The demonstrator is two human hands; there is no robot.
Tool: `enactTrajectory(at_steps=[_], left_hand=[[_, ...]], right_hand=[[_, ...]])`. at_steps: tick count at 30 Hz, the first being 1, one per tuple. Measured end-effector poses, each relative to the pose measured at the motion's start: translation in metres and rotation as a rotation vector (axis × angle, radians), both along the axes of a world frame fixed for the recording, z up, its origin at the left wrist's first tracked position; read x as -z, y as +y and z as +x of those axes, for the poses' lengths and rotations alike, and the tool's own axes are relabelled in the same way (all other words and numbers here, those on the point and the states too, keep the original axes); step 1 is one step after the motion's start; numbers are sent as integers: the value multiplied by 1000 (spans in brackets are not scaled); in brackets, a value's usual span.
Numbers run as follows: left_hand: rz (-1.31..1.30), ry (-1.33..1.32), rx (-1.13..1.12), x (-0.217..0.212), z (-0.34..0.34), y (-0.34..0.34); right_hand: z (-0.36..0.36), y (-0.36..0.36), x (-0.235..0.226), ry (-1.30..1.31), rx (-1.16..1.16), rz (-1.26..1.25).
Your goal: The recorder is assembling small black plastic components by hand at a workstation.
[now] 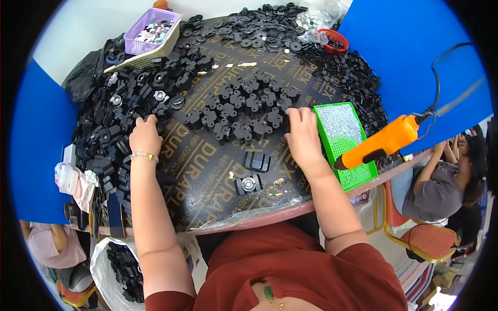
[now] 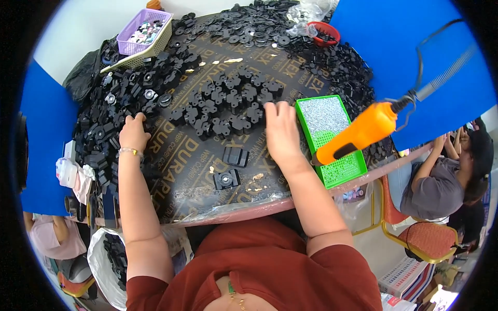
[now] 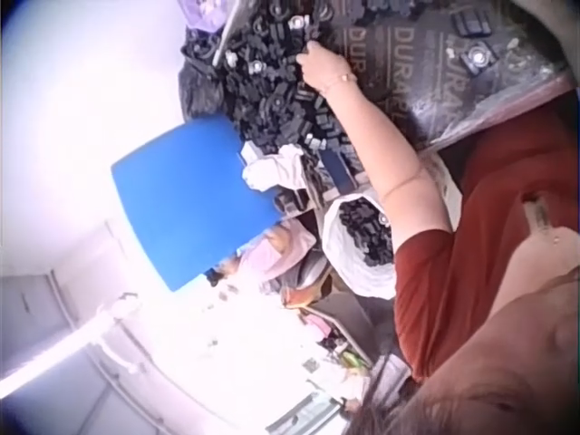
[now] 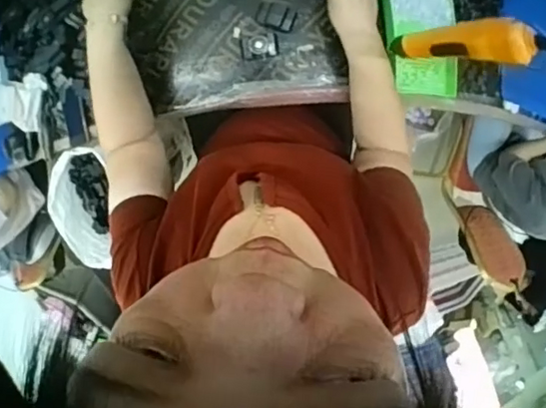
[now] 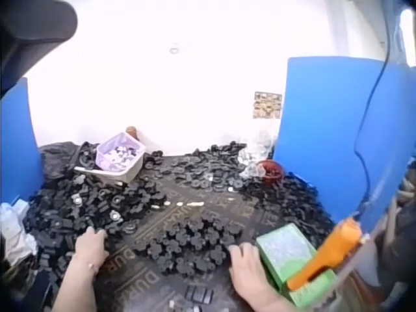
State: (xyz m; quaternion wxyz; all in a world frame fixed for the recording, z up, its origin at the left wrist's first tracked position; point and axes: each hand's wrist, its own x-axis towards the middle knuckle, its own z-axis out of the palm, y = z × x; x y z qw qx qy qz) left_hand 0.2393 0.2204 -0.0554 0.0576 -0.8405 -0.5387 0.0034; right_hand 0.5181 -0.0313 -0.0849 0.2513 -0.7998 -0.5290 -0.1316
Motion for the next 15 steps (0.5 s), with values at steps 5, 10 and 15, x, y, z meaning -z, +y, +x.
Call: enactTrajectory(at_steps=[5,10,15], left_hand=[[19,-51,-7,2,-5,3],[163,-455,171,-17,12,-14],[-875,-1531,329,-50,63,-85]], right_hand=[[5,0,-24,202,-117,81],[36,-2,-43,-25,250,169],[100,70,-50,39,445,196]])
